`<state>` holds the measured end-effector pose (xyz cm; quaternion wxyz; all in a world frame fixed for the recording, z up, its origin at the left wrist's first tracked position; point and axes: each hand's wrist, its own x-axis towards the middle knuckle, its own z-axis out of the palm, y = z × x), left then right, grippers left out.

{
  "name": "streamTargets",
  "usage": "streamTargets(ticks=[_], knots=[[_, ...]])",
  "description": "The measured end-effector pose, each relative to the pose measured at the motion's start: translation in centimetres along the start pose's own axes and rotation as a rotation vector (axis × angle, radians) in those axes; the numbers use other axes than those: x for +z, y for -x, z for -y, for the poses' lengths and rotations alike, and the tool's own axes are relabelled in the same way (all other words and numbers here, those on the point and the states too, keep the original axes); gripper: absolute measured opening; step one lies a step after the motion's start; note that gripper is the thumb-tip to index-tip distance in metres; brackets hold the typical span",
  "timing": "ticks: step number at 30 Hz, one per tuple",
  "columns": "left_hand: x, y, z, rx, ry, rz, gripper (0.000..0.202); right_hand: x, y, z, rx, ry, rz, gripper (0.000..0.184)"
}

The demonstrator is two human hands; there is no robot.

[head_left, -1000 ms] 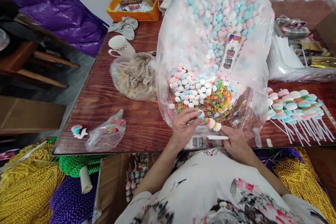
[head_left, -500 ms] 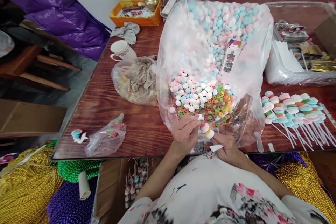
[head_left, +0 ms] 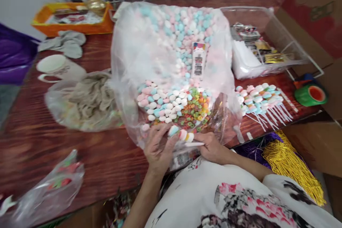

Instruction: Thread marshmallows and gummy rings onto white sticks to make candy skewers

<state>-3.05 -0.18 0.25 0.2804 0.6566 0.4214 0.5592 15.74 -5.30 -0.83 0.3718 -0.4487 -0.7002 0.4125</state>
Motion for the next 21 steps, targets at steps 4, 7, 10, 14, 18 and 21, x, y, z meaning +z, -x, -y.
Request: streamTargets(ticks=[4, 7, 10, 14, 18, 21], knots=[[0.6, -0.6, 0.5, -0.116, 0.076, 0.018, 0.028, -0.8, 0.1, -0.2, -0.033, 0.177, 0.042, 0.043], [1.4, 0.1, 0.6, -0.329, 0.229, 0.006, 0.027, -1.0, 1.0, -0.5, 0.003, 0.178, 0.056, 0.047], [2.1, 1.2, 0.7, -0.482, 0.318, -0.015, 0.026, -0.6, 1.8, -0.8, 0.022, 0.101, 0.019, 0.048], [2.7, 2.6, 0.6, -0.473, 0.298, -0.021, 0.027, 0.6, 2.1, -1.2, -0.012, -0.014, -0.052, 0.039], [2.8, 3.4, 0.5, -0.427, 0.279, -0.015, 0.026, 1.2, 1.8, -1.2, -0.039, -0.05, -0.072, 0.038], [2.7, 3.1, 0.6, -0.457, 0.326, -0.023, 0.025, 1.0, 1.7, -1.2, -0.045, -0.011, -0.085, 0.04]])
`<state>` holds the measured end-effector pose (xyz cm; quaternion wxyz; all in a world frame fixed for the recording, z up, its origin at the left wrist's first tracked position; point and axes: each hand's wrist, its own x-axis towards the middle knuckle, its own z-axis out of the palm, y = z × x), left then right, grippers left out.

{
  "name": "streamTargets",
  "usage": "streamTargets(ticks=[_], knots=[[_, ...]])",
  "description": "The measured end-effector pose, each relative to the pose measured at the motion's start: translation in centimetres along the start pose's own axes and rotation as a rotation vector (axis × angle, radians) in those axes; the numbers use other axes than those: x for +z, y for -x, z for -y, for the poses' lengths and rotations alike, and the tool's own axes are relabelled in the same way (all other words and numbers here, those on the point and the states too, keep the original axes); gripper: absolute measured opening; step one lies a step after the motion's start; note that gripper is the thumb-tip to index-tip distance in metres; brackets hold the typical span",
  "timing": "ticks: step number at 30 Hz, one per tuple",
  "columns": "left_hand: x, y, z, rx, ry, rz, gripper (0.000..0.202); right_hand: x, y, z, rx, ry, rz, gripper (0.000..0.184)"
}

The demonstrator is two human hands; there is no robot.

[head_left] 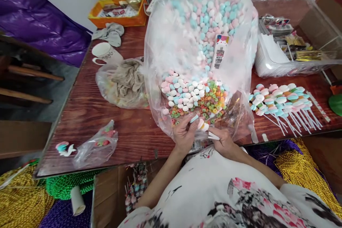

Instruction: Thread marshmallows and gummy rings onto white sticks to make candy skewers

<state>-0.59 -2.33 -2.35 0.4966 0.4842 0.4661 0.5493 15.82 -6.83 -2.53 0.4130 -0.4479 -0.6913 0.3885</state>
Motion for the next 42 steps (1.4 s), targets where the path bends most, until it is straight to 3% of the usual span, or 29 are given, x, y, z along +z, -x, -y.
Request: streamTargets(ticks=[2, 7, 11, 14, 20, 24, 29, 35, 42], knots=[[-0.1, -0.5, -0.5, -0.033, 0.08, 0.007, 0.032, -0.4, 0.0, 0.0, 0.008, 0.027, 0.034, 0.042], [0.4, -1.3, -2.2, -0.13, 0.246, 0.119, 0.075, -0.8, 0.5, 0.0, 0.037, 0.081, 0.028, 0.041], [1.6, -0.7, -2.2, -0.334, 0.361, 0.241, 0.043, -0.5, 0.5, -0.1, 0.012, 0.169, 0.009, 0.034], [2.5, 0.0, -1.9, -0.367, 0.413, 0.271, 0.024, -0.2, 0.6, -0.4, -0.002, 0.184, 0.0, 0.029], [3.7, 1.4, -2.0, -0.352, 0.398, 0.275, 0.028, 0.2, 1.1, -0.5, -0.019, 0.107, -0.091, 0.035], [3.7, 1.3, -2.2, -0.386, 0.423, 0.3, 0.027, -0.1, 1.1, -0.4, 0.024, 0.124, -0.066, 0.037], [2.8, -0.2, -2.4, -0.447, 0.635, 0.305, 0.049, -0.6, 1.1, -0.2, 0.041, 0.194, -0.024, 0.027], [2.7, -0.6, -2.5, -0.476, 0.542, 0.224, 0.028, -0.3, 1.4, -0.6, 0.021, 0.221, -0.019, 0.031], [2.0, -1.7, -2.8, -0.506, 0.549, 0.286, 0.023, -0.5, 1.0, -0.2, -0.033, 0.328, -0.014, 0.019]])
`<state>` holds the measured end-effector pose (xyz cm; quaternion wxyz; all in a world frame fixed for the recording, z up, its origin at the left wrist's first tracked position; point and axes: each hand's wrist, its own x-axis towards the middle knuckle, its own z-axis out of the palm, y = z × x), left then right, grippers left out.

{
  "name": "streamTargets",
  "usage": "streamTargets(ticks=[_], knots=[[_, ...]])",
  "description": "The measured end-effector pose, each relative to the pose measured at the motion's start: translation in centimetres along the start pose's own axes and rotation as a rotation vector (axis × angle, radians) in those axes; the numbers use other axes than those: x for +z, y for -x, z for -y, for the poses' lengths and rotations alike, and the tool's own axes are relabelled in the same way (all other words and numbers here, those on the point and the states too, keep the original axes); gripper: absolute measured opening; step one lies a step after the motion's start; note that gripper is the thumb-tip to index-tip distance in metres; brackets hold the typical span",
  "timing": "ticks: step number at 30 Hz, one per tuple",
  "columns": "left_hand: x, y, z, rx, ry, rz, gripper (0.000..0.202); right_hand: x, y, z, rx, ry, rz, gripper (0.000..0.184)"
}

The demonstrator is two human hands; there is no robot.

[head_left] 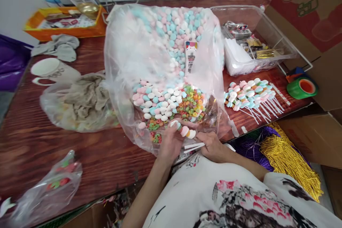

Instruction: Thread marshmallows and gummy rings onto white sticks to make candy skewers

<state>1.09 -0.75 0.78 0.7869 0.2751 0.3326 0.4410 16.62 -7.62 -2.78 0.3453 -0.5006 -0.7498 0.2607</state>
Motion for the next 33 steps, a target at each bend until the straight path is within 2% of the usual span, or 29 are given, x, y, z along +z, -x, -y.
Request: streamTargets(ticks=[2, 4, 7, 9, 10, 11, 13, 14, 16, 18, 19, 20, 22, 23, 24, 26, 27, 29, 31, 33], knots=[[-0.6, -0.3, -1.4, 0.044, 0.026, -0.024, 0.034, -1.9, 0.4, 0.2, -0.017, 0.088, -0.054, 0.019], [-1.5, -0.4, -2.9, 0.131, 0.028, -0.082, 0.042, -5.1, 1.3, 0.1, 0.016, 0.199, -0.156, 0.021], [-2.8, -0.1, -4.1, 0.23, -0.035, -0.172, 0.037, -11.1, 2.4, -1.4, 0.24, 0.44, -0.394, 0.025], [-3.3, 0.2, -3.8, 0.238, -0.077, -0.198, 0.032, -14.7, 2.5, -3.1, 0.466, 0.706, -0.459, 0.029], [-3.4, 0.3, -3.5, 0.227, -0.091, -0.198, 0.029, -15.9, 2.4, -4.0, 0.579, 0.833, -0.422, 0.029], [-3.4, 0.5, -3.1, 0.206, -0.105, -0.189, 0.028, -16.8, 2.3, -4.8, 0.682, 0.923, -0.326, 0.028], [-3.2, 0.9, -2.4, 0.161, -0.143, -0.154, 0.024, -17.7, 2.3, -5.8, 0.795, 1.007, -0.137, 0.03], [-3.1, 1.2, -2.2, 0.151, -0.169, -0.144, 0.023, -17.8, 2.5, -5.9, 0.787, 1.01, -0.091, 0.032], [-3.1, 1.8, -2.4, 0.156, -0.223, -0.16, 0.021, -17.9, 3.4, -5.3, 0.674, 0.956, -0.145, 0.035], [-3.4, 2.5, -3.0, 0.193, -0.263, -0.221, 0.02, -18.2, 4.4, -4.1, 0.535, 0.816, -0.378, 0.035], [-3.7, 2.7, -3.3, 0.217, -0.279, -0.258, 0.02, -18.2, 4.8, -3.5, 0.477, 0.684, -0.593, 0.033], [-4.0, 2.8, -3.7, 0.243, -0.294, -0.292, 0.02, -18.0, 4.9, -2.9, 0.439, 0.503, -0.812, 0.031], [-4.7, 2.5, -4.4, 0.289, -0.345, -0.342, 0.02, -16.2, 4.6, -1.6, 0.39, 0.318, -0.969, 0.038], [-5.1, 2.2, -4.7, 0.301, -0.393, -0.353, 0.02, -14.7, 4.1, -1.0, 0.373, 0.071, -0.986, 0.035], [-5.4, 1.7, -5.0, 0.309, -0.461, -0.354, 0.02, -12.7, 3.5, -0.5, 0.381, -0.156, -0.912, 0.032], [-5.9, 0.3, -5.9, 0.357, -0.666, -0.358, 0.018, -8.1, 2.0, 0.0, 0.382, -0.27, -0.749, 0.025], [-6.2, -0.5, -6.4, 0.405, -0.801, -0.362, 0.017, -5.9, 1.2, 0.0, 0.374, -0.368, -0.553, 0.026], [-6.9, -2.1, -7.4, 0.536, -1.112, -0.375, 0.014, -2.4, 0.0, -0.6, 0.345, -0.537, -0.287, 0.027], [-7.6, -3.5, -8.1, 0.597, -1.389, -0.315, 0.013, -0.6, -0.6, -1.4, 0.305, -0.575, -0.116, 0.024], [-8.5, -4.7, -8.2, 0.589, -1.554, -0.185, 0.015, -0.1, -0.4, -2.1, 0.298, -0.585, -0.073, 0.021]])
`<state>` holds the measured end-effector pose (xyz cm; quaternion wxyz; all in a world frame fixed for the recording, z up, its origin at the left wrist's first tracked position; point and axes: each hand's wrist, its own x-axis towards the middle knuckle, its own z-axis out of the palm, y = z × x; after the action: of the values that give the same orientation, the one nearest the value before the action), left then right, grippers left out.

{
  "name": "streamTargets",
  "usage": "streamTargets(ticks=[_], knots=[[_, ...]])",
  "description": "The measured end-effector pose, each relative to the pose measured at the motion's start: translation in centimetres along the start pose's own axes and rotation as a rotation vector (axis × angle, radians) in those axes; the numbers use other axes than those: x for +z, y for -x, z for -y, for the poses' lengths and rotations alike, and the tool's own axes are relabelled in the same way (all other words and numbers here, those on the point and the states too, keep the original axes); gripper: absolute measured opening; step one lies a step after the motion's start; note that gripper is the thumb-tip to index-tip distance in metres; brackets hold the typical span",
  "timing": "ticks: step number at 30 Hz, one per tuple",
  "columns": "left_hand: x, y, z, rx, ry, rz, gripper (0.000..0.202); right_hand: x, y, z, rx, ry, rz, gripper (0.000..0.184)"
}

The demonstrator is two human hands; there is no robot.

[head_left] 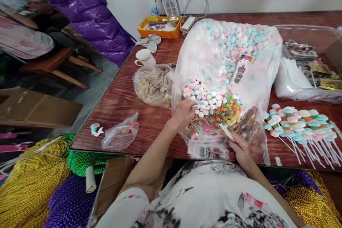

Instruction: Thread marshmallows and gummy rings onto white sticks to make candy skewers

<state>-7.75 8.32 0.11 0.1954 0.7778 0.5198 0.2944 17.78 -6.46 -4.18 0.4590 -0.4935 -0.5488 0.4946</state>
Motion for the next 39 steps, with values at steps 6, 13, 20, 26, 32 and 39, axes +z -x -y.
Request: streamTargets(ticks=[6, 13, 20, 26, 32, 39], knots=[[1.6, -1.0, 1.5, 0.135, -0.049, 0.149, 0.021, -1.2, 1.5, -0.7, 0.034, -0.107, -0.131, 0.025], [-1.4, -0.7, 1.0, -0.096, 0.208, 0.007, 0.019, -1.0, 0.8, -0.1, 0.033, -0.038, -0.065, 0.021], [-3.6, 0.7, 0.4, -0.351, 0.456, -0.004, 0.018, -1.1, 1.3, -1.3, 0.082, -0.181, -0.235, 0.016], [-4.6, 0.6, 1.8, -0.424, 0.418, -0.049, 0.02, -1.3, 0.8, -0.4, 0.108, -0.081, -0.091, 0.02], [-2.3, 0.2, 2.0, -0.179, 0.131, 0.043, 0.01, -1.2, 0.7, -0.5, 0.168, -0.132, -0.13, 0.022], [-1.5, 2.3, 1.8, -0.044, -0.014, 0.119, 0.016, -1.0, 1.0, -1.2, 0.128, -0.153, -0.079, 0.021]])
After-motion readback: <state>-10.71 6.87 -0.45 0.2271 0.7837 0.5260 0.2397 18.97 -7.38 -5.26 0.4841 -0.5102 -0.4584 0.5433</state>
